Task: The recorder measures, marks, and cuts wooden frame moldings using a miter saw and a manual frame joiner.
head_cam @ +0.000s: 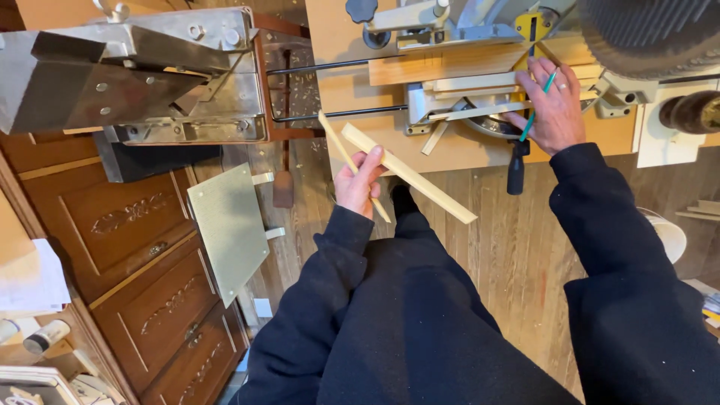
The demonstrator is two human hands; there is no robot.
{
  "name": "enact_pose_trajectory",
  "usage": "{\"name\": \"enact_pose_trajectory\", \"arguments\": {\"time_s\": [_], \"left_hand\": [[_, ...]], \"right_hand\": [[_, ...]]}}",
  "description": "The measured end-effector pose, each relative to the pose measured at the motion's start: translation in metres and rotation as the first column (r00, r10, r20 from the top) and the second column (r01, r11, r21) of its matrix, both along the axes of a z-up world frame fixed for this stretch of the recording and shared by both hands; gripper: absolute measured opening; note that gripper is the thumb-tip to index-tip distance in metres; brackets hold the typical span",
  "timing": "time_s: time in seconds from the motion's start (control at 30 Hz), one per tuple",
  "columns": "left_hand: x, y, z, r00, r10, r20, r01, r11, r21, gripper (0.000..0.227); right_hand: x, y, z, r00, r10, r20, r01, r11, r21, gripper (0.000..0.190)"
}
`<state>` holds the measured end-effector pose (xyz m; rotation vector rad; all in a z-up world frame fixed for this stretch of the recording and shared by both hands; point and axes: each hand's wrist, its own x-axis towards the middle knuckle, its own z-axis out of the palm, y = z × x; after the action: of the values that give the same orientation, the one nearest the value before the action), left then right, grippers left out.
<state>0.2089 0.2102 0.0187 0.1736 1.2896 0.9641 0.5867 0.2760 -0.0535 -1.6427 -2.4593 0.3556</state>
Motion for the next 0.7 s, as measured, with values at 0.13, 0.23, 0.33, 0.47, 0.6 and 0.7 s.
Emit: {"name": "enact_pose_trajectory", "arguments": {"time_s": [0.13,0.23,0.33,0.47,0.6,0.7], "left_hand": [[-0.010,0.001,0.004,0.998,0.053,0.030,-0.053,0.999,-0.006,0.025],[-0.013,0.007,0.018,0.995,0.097,0.020,-0.097,0.995,0.002,0.022],[-0.014,0.007,0.037,0.994,0.102,-0.026,-0.100,0.993,0.066,0.023],[-0.012,0.001,0.060,0.981,0.119,-0.155,-0.100,0.988,0.121,0.022],[-0.011,-0.012,0.098,0.973,0.075,-0.220,-0.032,0.981,0.192,0.024],[-0.022,-0.022,0.119,0.970,0.050,-0.237,0.022,0.956,0.293,0.024]], "right_hand": [[-0.020,-0.008,0.044,0.984,-0.021,-0.176,0.032,0.998,0.062,0.054],[-0.043,-0.037,0.062,0.744,-0.422,-0.518,0.238,0.892,-0.385,0.025],[-0.086,-0.067,0.103,0.573,-0.436,-0.694,0.019,0.854,-0.520,0.020],[-0.154,-0.076,0.157,0.525,-0.397,-0.753,-0.122,0.841,-0.528,0.034],[-0.207,-0.089,0.185,0.566,-0.360,-0.742,-0.047,0.884,-0.465,0.054],[-0.231,-0.103,0.185,0.586,-0.349,-0.731,0.041,0.914,-0.404,0.052]]}}
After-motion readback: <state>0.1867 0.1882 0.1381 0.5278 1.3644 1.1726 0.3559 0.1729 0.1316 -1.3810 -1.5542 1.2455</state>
